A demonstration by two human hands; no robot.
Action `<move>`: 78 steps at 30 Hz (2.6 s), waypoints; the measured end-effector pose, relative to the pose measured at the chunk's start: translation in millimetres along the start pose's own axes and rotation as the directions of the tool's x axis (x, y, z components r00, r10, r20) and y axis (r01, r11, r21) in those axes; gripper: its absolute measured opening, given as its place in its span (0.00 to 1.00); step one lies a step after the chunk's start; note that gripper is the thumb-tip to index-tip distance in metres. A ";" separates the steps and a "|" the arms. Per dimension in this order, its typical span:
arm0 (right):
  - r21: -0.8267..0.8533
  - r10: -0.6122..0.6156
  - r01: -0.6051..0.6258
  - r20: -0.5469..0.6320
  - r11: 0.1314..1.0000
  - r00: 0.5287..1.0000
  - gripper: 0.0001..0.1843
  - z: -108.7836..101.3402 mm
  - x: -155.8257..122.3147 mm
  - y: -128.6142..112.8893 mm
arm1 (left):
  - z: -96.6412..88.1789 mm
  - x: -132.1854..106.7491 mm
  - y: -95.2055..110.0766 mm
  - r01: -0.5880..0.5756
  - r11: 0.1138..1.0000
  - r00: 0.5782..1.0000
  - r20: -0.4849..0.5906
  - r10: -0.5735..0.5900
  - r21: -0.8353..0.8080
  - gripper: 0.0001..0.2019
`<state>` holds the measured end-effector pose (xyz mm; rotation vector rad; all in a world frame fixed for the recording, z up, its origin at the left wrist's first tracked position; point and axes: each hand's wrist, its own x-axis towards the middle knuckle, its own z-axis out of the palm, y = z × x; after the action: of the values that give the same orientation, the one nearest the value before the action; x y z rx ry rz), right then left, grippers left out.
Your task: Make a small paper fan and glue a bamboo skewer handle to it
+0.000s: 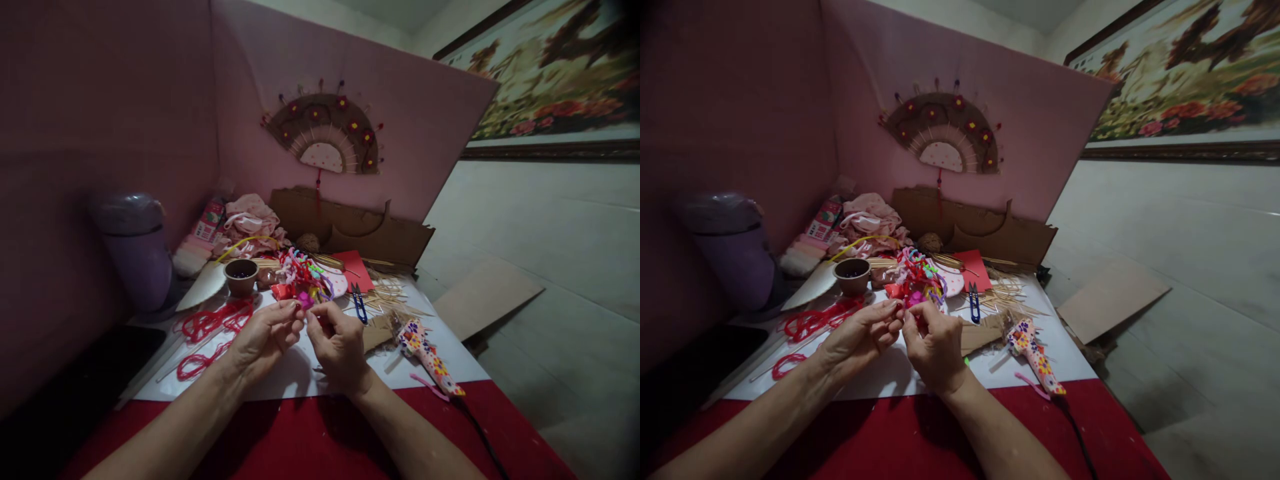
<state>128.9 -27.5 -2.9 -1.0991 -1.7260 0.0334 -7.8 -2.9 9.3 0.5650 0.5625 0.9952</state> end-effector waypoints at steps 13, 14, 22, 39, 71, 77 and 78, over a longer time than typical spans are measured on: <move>-0.017 -0.015 0.015 -0.019 1.000 1.000 0.05 -0.3 1.0 -0.6 | -2.3 2.1 -1.6 -0.021 1.000 0.999 0.035 0.021 0.012 0.02; -0.016 -0.015 0.015 -0.018 1.000 1.000 0.05 -0.2 0.9 -0.4 | -2.3 1.9 -1.7 -0.023 1.000 0.999 0.030 0.022 0.017 0.02; -0.008 -0.008 0.008 -0.011 1.000 1.000 0.05 -0.9 -0.7 -1.4 | -0.2 0.7 -1.0 -0.033 0.999 0.999 0.010 0.033 0.026 0.03; -0.026 0.011 -0.011 0.006 1.000 1.000 0.06 -0.8 -0.1 -0.9 | 1.4 -0.7 -0.3 -0.014 1.000 1.000 0.004 0.014 0.022 0.03; -0.015 0.000 0.000 -0.004 1.000 1.000 0.06 -0.6 -0.3 -1.2 | 2.2 -1.8 -0.6 -0.032 0.999 0.999 0.001 0.032 0.019 0.03; -0.016 -0.002 0.002 0.001 1.000 1.000 0.05 -0.4 -0.5 -1.5 | 1.5 -1.5 -0.9 -0.031 0.999 1.000 0.002 0.031 0.035 0.03; -0.014 0.000 0.000 0.003 1.000 1.000 0.05 -0.4 -0.5 -1.6 | 1.6 -1.5 -0.8 -0.028 0.999 1.000 0.002 0.028 0.036 0.03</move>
<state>128.2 -29.0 -2.3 -1.1097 -1.7311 0.0231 -6.8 -4.9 10.1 0.6071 0.5738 1.0123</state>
